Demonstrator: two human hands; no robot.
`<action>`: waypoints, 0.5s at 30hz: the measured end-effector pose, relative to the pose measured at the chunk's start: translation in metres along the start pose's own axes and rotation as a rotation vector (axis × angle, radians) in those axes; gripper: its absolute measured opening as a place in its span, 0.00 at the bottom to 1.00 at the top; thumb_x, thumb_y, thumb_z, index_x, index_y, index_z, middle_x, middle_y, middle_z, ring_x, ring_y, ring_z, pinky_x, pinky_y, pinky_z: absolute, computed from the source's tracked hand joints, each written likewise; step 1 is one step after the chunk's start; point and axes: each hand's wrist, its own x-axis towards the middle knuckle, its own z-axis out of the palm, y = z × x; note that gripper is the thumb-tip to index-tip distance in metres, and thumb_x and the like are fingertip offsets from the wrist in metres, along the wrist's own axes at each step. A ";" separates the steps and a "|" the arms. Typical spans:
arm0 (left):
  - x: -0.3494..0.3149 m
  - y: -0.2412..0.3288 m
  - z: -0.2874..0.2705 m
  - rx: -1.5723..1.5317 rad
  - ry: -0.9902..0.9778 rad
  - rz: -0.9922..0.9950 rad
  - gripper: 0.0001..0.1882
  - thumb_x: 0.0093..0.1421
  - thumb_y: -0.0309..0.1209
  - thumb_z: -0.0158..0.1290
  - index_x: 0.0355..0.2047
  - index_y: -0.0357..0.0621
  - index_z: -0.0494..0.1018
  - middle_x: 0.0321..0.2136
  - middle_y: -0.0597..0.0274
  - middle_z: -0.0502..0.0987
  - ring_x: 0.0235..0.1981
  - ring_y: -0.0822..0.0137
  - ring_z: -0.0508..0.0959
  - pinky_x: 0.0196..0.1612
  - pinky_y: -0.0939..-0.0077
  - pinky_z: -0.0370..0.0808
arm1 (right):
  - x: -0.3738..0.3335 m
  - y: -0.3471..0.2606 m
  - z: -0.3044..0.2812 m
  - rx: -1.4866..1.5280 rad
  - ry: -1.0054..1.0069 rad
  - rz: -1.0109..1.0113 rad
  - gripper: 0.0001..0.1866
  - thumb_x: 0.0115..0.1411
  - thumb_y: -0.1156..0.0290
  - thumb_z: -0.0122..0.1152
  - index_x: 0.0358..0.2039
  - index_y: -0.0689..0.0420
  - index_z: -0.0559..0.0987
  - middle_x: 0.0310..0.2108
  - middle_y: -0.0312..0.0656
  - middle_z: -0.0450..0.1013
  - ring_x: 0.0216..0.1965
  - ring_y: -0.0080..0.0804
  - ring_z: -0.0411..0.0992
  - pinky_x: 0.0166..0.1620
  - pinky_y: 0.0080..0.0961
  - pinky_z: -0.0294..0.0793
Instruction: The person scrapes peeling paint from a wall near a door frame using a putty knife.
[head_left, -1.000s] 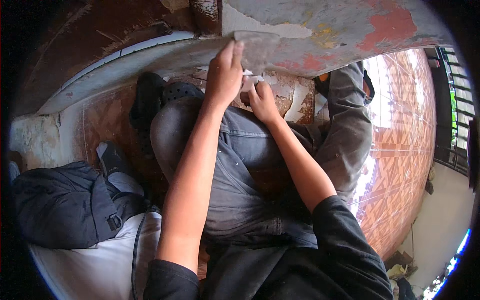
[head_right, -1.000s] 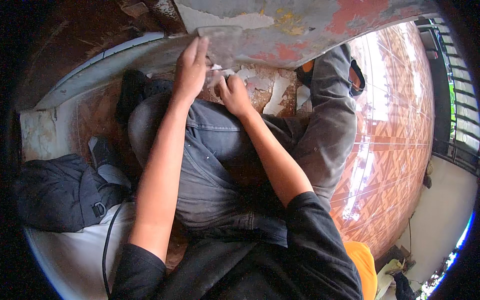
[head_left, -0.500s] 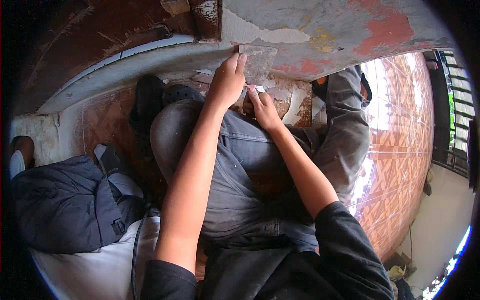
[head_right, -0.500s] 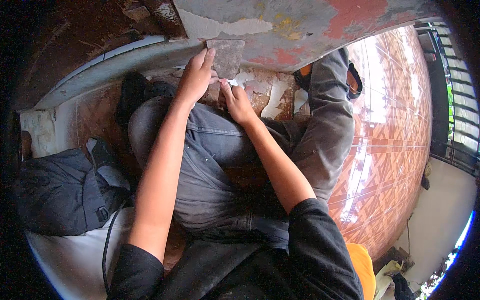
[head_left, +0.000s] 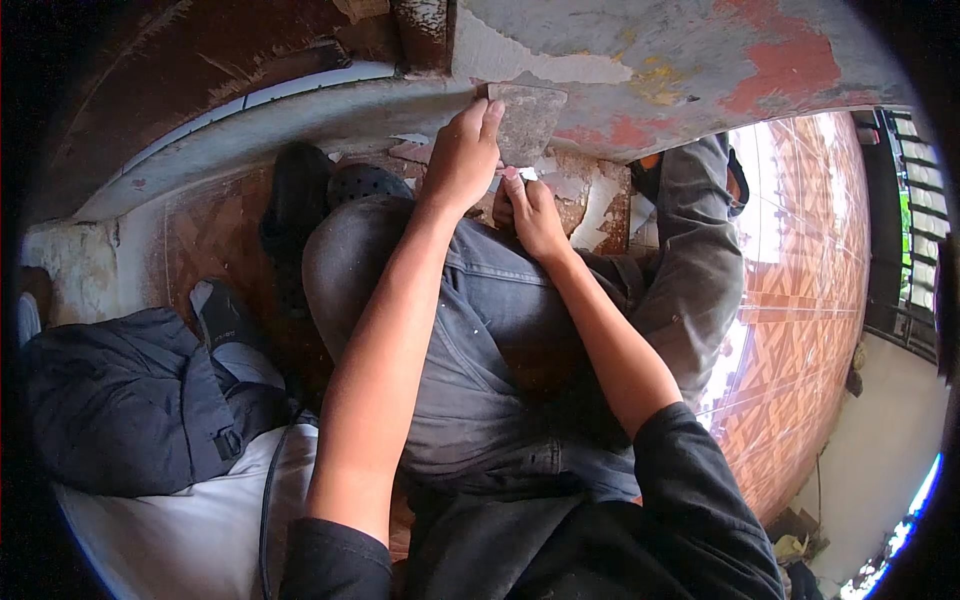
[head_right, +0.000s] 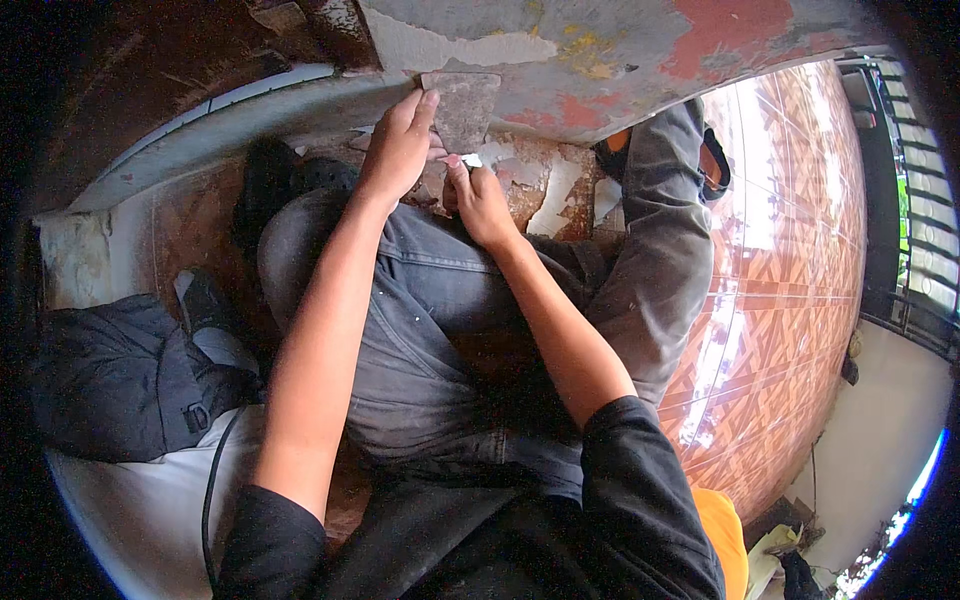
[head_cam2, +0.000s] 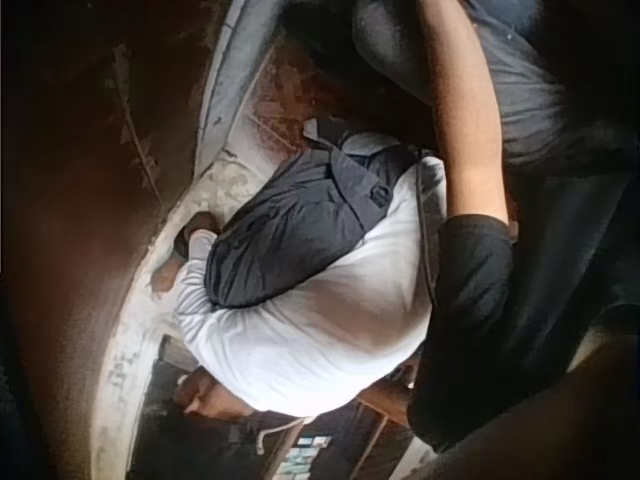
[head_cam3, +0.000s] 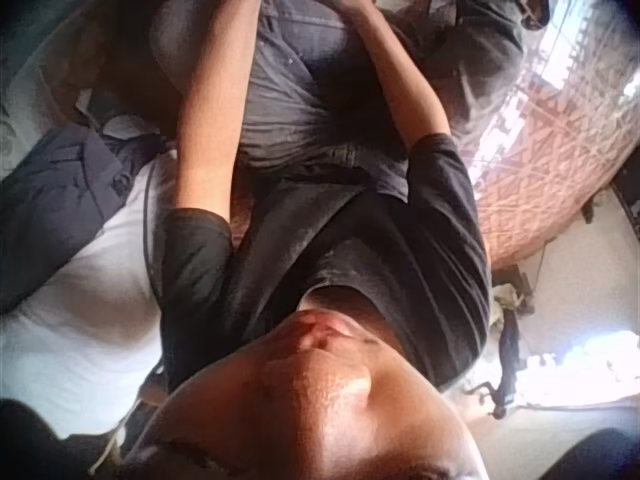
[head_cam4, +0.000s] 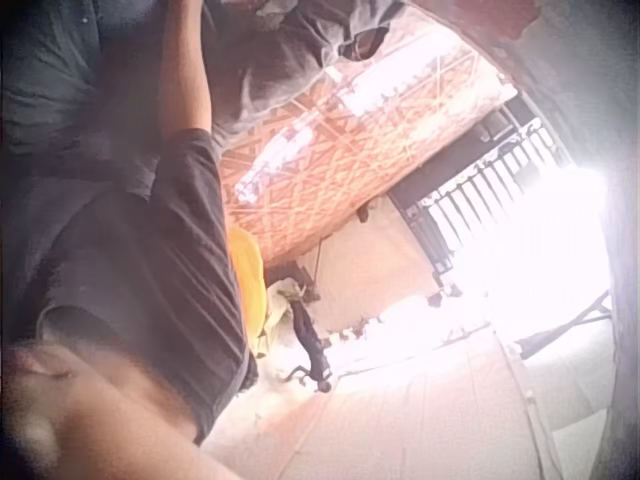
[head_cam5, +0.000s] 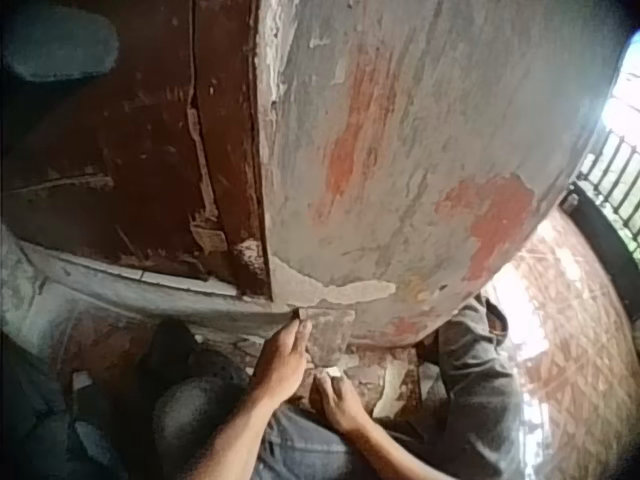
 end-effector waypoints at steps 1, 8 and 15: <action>-0.001 0.006 0.000 -0.003 -0.002 0.000 0.20 0.69 0.42 0.38 0.38 0.35 0.70 0.29 0.39 0.75 0.34 0.39 0.76 0.37 0.53 0.71 | -0.001 0.000 -0.002 -0.064 0.027 -0.014 0.25 0.72 0.56 0.38 0.22 0.60 0.65 0.17 0.30 0.57 0.18 0.20 0.54 0.23 0.22 0.57; -0.004 0.010 -0.001 -0.169 0.028 -0.074 0.20 0.69 0.42 0.40 0.39 0.36 0.71 0.25 0.42 0.75 0.23 0.50 0.78 0.31 0.58 0.72 | 0.001 -0.010 0.006 0.032 0.095 0.005 0.25 0.71 0.56 0.40 0.20 0.58 0.64 0.15 0.30 0.56 0.16 0.19 0.53 0.20 0.21 0.55; -0.008 0.015 -0.003 -0.086 0.064 -0.044 0.19 0.68 0.41 0.40 0.39 0.37 0.72 0.27 0.40 0.75 0.29 0.43 0.77 0.33 0.56 0.71 | 0.004 0.000 0.005 0.063 0.079 -0.054 0.24 0.70 0.56 0.44 0.22 0.60 0.66 0.14 0.33 0.61 0.16 0.21 0.60 0.21 0.24 0.62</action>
